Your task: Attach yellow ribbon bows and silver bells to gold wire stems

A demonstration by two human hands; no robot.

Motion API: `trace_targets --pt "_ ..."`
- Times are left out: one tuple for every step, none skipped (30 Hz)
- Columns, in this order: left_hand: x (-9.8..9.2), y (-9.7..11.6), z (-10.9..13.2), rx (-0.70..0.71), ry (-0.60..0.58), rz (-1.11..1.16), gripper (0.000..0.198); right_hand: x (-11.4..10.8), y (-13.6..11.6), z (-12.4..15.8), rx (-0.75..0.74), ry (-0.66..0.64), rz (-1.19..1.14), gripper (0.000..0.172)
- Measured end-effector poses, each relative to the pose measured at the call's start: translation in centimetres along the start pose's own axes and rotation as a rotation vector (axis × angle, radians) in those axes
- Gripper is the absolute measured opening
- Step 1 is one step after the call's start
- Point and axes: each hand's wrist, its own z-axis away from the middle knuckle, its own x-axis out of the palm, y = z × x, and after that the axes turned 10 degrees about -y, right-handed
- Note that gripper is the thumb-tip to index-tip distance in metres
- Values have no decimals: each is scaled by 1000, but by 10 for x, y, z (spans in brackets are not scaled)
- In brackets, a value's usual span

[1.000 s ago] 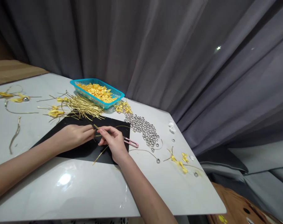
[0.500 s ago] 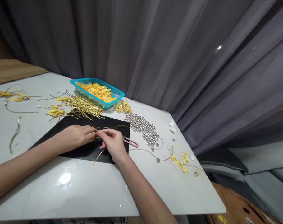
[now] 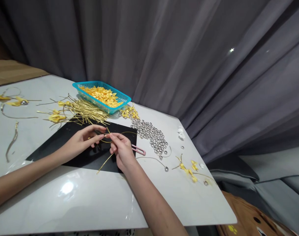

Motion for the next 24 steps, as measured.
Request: trace_targets --pt "-1 2 0 -18 -13 36 38 0 0 0 -1 -2 1 26" --pt "-2 3 0 -36 -29 72 35 0 0 0 -4 -5 6 26" --pt "-3 5 0 -57 -46 108 32 0 0 0 -6 -9 15 26" --pt "-3 6 1 -78 -62 145 29 0 0 0 -7 -14 27 25" --pt "-3 6 1 -98 -77 181 28 -1 0 0 -7 -20 40 25" --pt "-4 7 1 -117 -95 214 28 -1 0 0 -7 -27 54 25" --pt "-4 7 1 -135 -115 243 28 -2 -1 0 -7 -33 67 25" --pt "-4 8 1 -150 -138 269 29 -3 -2 0 -7 -37 78 25" --pt "-4 8 1 -163 -162 289 30 -3 -3 0 -8 -40 86 26" --pt "-5 7 1 -173 -183 305 31 -4 -4 0 -8 -40 92 26" --pt "-5 7 0 -180 -202 317 32 -5 -6 0 -6 -40 96 25" --pt "-6 7 0 -186 -217 325 32 -6 -7 0 -1 -40 100 25" --pt "-6 6 -1 -191 -228 331 32 -7 -9 -1 7 -41 104 25" --pt "-7 6 -1 -195 -237 335 31 -7 -10 -1 16 -45 111 25" --pt "-9 5 -2 -200 -244 338 29 -8 -11 -1 25 -52 121 25" --pt "-10 5 -2 -204 -247 342 27 -9 -12 -1 34 -60 133 25" --pt "-11 5 -2 -208 -247 346 26 -10 -13 -2 41 -69 149 25" --pt "-13 6 -2 -209 -244 352 27 -11 -14 -2 47 -77 166 25" --pt "-14 7 -2 -208 -239 360 29 -12 -14 -2 51 -85 183 24" --pt "-15 7 -2 -205 -233 371 31 -12 -15 -2 54 -91 199 24" --pt "-16 8 -1 -201 -227 382 32 -13 -15 -2 57 -95 214 24" --pt "-17 9 -1 -196 -225 395 32 -13 -15 -2 60 -99 225 23" --pt "-17 10 0 -192 -227 407 30 -12 -15 -2 64 -102 234 23" --pt "-16 10 0 -187 -231 418 29 -12 -15 -2 70 -106 240 23"
